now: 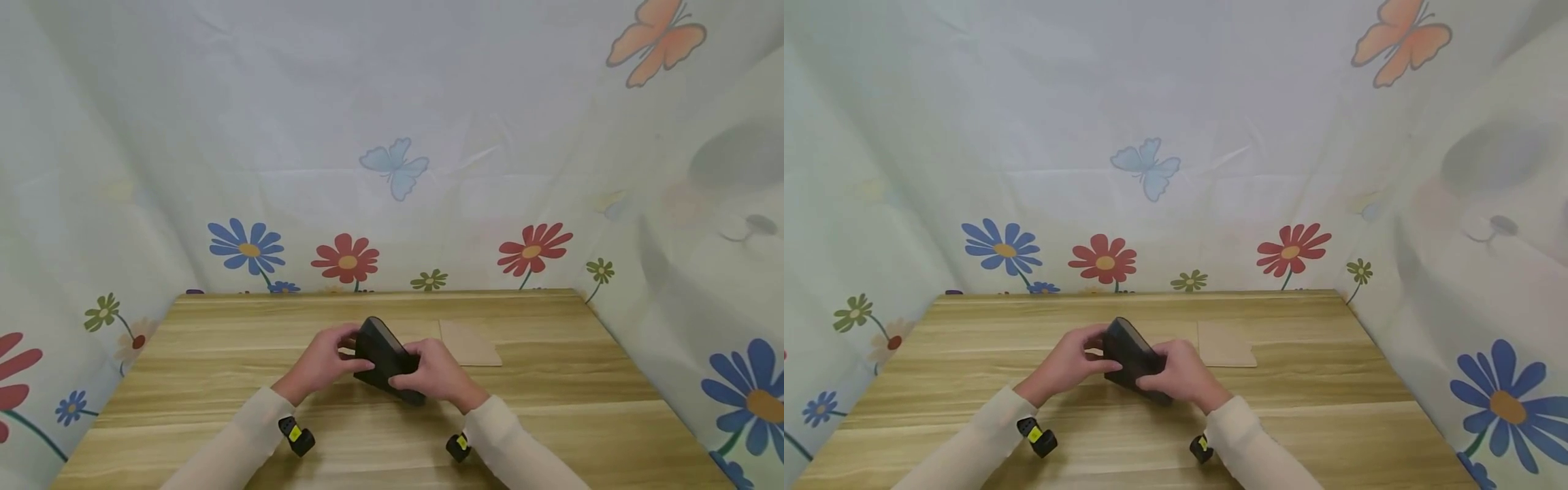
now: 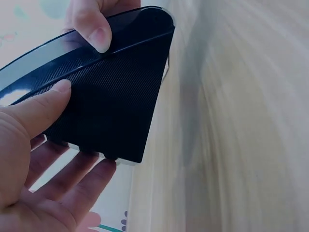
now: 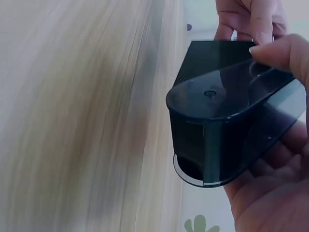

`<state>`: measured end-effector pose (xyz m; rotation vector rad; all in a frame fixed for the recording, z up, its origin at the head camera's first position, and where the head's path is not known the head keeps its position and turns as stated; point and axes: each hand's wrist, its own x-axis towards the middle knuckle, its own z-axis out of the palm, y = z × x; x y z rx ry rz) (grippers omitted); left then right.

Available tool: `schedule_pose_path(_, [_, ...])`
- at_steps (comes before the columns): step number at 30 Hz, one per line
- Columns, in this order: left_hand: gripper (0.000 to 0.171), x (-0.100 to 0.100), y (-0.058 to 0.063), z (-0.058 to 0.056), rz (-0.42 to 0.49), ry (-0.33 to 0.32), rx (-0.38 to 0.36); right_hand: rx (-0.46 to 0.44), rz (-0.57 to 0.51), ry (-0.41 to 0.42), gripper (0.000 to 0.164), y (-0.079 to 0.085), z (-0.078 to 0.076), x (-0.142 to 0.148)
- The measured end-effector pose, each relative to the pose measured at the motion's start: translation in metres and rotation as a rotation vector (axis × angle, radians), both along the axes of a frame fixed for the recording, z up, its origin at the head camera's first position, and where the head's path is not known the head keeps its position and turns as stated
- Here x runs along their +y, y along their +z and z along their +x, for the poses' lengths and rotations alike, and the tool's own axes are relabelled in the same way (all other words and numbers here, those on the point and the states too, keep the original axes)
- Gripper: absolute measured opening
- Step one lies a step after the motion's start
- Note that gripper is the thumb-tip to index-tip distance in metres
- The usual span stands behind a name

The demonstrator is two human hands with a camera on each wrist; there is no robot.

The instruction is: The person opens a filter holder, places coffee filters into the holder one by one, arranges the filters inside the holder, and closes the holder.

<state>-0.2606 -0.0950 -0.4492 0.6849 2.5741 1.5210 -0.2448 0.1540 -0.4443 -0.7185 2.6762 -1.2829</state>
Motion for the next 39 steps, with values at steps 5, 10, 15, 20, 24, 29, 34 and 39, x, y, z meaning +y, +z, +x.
schedule_pose_path(5, [0.049, -0.002, 0.001, 0.01, 0.012, -0.028, -0.003, 0.032, 0.006, 0.076, 0.02, -0.001, -0.002, 0.004])
schedule_pose_path(10, [0.047, -0.003, 0.003, 0.02, 0.015, -0.034, -0.013, 0.095, 0.012, 0.142, 0.021, -0.001, -0.003, 0.007])
schedule_pose_path(15, [0.045, -0.006, 0.001, 0.028, 0.02, -0.037, -0.026, 0.085, 0.013, 0.215, 0.017, -0.002, -0.004, 0.008])
schedule_pose_path(20, [0.041, -0.009, -0.004, 0.037, 0.044, -0.049, -0.03, 0.065, 0.018, 0.267, 0.021, -0.005, -0.002, 0.008])
schedule_pose_path(24, [0.037, -0.01, -0.009, 0.042, 0.049, -0.052, -0.028, 0.06, 0.022, 0.293, 0.024, -0.005, -0.001, 0.008])
schedule_pose_path(29, [0.035, -0.01, -0.011, 0.046, 0.05, -0.043, -0.03, 0.07, 0.02, 0.311, 0.025, -0.008, -0.001, 0.007])
schedule_pose_path(34, [0.034, -0.01, -0.013, 0.049, 0.054, -0.046, -0.031, 0.078, 0.019, 0.324, 0.025, -0.011, -0.001, 0.006])
schedule_pose_path(39, [0.035, -0.009, -0.015, 0.049, 0.051, -0.046, -0.038, 0.081, 0.024, 0.323, 0.026, -0.013, -0.002, 0.005])
